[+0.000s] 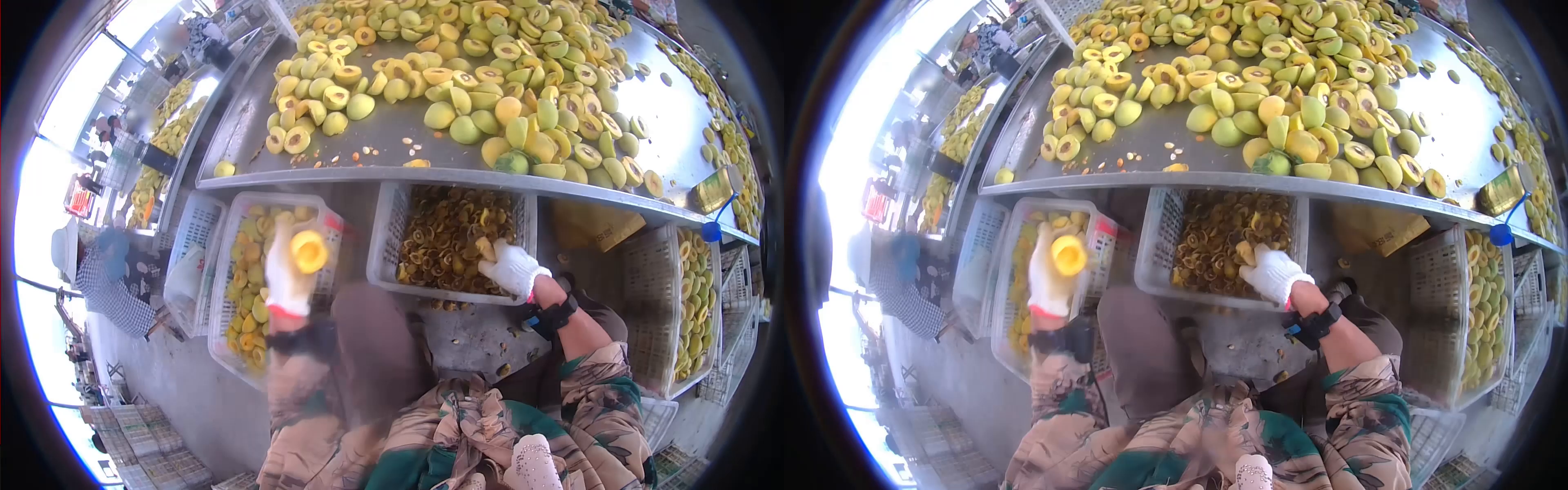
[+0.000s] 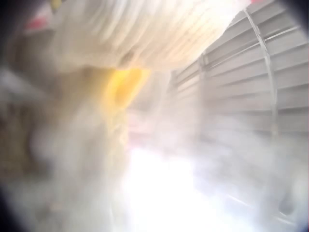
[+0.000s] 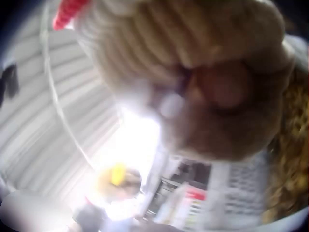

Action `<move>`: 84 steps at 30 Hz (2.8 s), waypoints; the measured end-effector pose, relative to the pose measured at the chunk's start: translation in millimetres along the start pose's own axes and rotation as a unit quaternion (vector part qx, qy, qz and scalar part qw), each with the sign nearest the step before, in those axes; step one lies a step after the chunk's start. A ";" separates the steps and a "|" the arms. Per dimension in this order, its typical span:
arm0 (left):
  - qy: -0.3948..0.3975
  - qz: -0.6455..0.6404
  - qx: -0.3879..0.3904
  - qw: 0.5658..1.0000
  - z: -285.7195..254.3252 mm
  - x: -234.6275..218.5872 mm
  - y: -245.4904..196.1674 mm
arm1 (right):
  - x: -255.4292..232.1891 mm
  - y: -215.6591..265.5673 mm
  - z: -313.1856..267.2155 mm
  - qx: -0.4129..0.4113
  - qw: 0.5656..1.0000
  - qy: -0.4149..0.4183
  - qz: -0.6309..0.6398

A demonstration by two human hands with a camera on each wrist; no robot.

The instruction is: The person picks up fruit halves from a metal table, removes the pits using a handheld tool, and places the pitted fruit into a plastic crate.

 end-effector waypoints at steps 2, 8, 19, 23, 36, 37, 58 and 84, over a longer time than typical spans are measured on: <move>-0.151 0.078 -0.022 0.985 -14.3 -69.9 6.4 | -8.3 1.5 -15.2 0.039 0.998 0.038 0.025; -0.317 0.573 0.040 0.755 2.7 -83.5 -35.1 | -20.8 11.4 -30.3 -0.009 0.953 0.067 0.296; 0.218 0.613 0.173 0.740 163.2 249.5 -74.5 | -70.8 22.2 -48.2 -0.051 0.955 -0.005 0.293; 0.241 0.665 0.146 0.692 174.5 257.2 -75.0 | -72.3 20.9 -48.8 -0.038 0.949 0.006 0.312; 0.341 -0.317 -0.121 0.877 44.2 161.2 -28.9 | -50.3 68.2 -41.9 -0.095 0.855 0.064 0.506; 0.335 -0.331 -0.127 0.873 36.2 161.9 -22.3 | -48.1 72.4 -41.3 -0.097 0.858 0.058 0.501; 0.048 0.119 0.128 0.983 -8.6 186.0 -13.4 | -2.1 69.3 -17.2 -0.064 0.957 -0.077 0.272; 0.081 -0.040 -0.006 0.996 0.3 186.8 -29.8 | -23.0 81.3 -40.8 -0.052 0.817 0.215 0.532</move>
Point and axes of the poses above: each hand's wrist, its own z-axis towards the middle knuckle, its own x-axis out of the palm, y = z × x, the point moved 3 cm from there along z, towards the middle knuckle, and after that the axes turned 3 degrees about -y, right-handed, at the moved point
